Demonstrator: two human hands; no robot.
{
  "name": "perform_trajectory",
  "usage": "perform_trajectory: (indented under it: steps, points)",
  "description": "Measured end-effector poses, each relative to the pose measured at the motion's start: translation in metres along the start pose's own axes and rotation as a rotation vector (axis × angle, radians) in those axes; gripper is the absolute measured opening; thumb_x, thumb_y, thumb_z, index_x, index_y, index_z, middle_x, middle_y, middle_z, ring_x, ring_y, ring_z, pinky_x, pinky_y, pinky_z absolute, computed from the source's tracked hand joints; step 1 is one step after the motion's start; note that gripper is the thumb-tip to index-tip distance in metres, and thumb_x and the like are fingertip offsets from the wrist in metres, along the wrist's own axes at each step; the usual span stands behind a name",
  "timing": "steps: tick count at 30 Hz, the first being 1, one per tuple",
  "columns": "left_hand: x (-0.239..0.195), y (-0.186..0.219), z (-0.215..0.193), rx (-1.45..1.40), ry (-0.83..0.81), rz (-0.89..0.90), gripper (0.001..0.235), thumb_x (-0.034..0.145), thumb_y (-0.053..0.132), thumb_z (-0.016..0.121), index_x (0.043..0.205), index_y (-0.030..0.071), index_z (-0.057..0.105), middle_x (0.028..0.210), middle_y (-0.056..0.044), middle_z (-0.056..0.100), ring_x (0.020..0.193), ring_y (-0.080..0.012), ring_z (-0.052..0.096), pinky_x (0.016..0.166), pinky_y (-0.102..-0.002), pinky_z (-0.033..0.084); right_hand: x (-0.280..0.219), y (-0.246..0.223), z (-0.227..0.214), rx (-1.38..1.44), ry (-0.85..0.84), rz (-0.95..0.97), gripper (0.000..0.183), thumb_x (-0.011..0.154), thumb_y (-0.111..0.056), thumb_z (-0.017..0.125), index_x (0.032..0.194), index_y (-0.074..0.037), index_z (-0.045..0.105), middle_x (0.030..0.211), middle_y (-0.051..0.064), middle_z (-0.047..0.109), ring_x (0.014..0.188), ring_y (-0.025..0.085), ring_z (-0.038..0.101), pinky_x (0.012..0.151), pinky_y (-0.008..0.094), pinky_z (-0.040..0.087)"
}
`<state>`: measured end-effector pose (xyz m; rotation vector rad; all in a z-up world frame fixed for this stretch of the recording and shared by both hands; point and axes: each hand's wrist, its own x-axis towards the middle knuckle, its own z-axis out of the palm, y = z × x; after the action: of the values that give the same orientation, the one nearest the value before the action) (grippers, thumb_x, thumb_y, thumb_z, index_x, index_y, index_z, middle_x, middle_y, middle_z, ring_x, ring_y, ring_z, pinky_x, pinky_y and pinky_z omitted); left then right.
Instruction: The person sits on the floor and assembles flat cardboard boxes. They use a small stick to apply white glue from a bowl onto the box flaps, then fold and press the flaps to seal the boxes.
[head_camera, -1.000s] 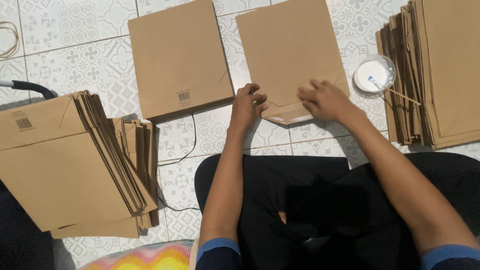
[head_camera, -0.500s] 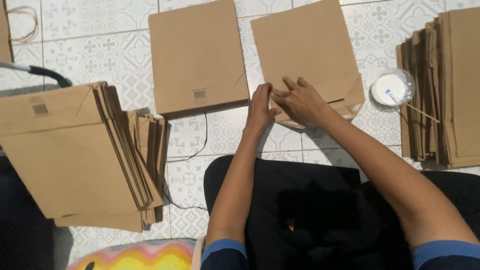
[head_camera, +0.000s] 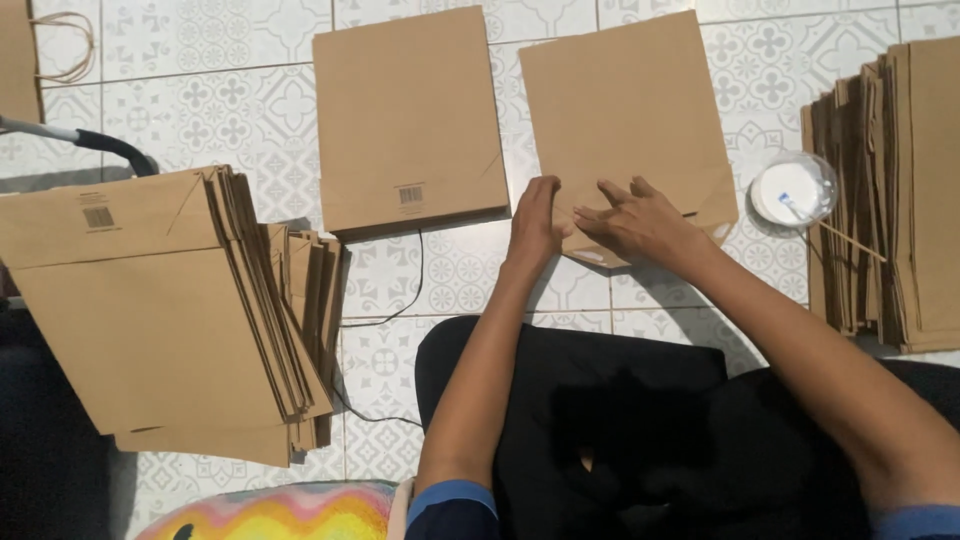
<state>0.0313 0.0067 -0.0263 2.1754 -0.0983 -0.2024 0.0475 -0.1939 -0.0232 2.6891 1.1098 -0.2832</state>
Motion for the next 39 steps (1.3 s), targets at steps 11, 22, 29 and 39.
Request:
perform_trajectory:
  steps: [11, 22, 29, 39]
  points:
    - [-0.004, 0.002, -0.005, -0.079, 0.005, 0.005, 0.07, 0.077, -0.003, 0.082, 0.138, 0.001, 0.05, 0.132, -0.016, 0.056, 0.132, -0.0354, 0.053, 0.113, -0.047, 0.047, 0.025, -0.011, -0.015, 0.067, -0.009, 0.024, 0.036, 0.105, -0.038, 0.048, 0.138, -0.048, 0.059, 0.122, -0.006, 0.076, 0.147, 0.025, 0.05, 0.106, 0.054, 0.046]
    - [0.001, -0.021, 0.01, -0.089, 0.049, -0.196, 0.059, 0.083, 0.005, 0.081, 0.137, 0.019, 0.063, 0.135, -0.005, 0.065, 0.141, -0.0283, 0.049, 0.119, -0.05, 0.036, -0.039, 0.03, -0.003, 0.228, -0.168, 0.116, 0.036, 0.103, -0.041, 0.052, 0.134, -0.057, 0.061, 0.142, -0.026, 0.063, 0.15, 0.016, 0.047, 0.108, 0.049, 0.046]
    - [0.007, -0.023, 0.016, -0.272, 0.076, -0.271, 0.052, 0.081, 0.0, 0.082, 0.128, 0.02, 0.072, 0.135, -0.007, 0.068, 0.137, -0.0241, 0.052, 0.117, -0.048, 0.037, -0.067, 0.056, 0.031, 0.244, -0.234, 0.284, 0.053, 0.089, -0.028, 0.065, 0.135, -0.055, 0.063, 0.159, -0.014, 0.05, 0.149, 0.026, 0.048, 0.113, 0.047, 0.046]
    - [-0.011, 0.007, 0.006, -0.023, 0.369, 0.007, 0.021, 0.094, 0.012, 0.075, 0.114, 0.008, 0.077, 0.1, -0.016, 0.078, 0.1, -0.0325, 0.074, 0.089, -0.04, 0.059, -0.072, 0.059, 0.028, 0.378, -0.277, 0.383, 0.079, 0.083, -0.014, 0.053, 0.141, -0.067, 0.05, 0.174, -0.013, 0.021, 0.158, 0.042, 0.022, 0.116, 0.069, 0.033]
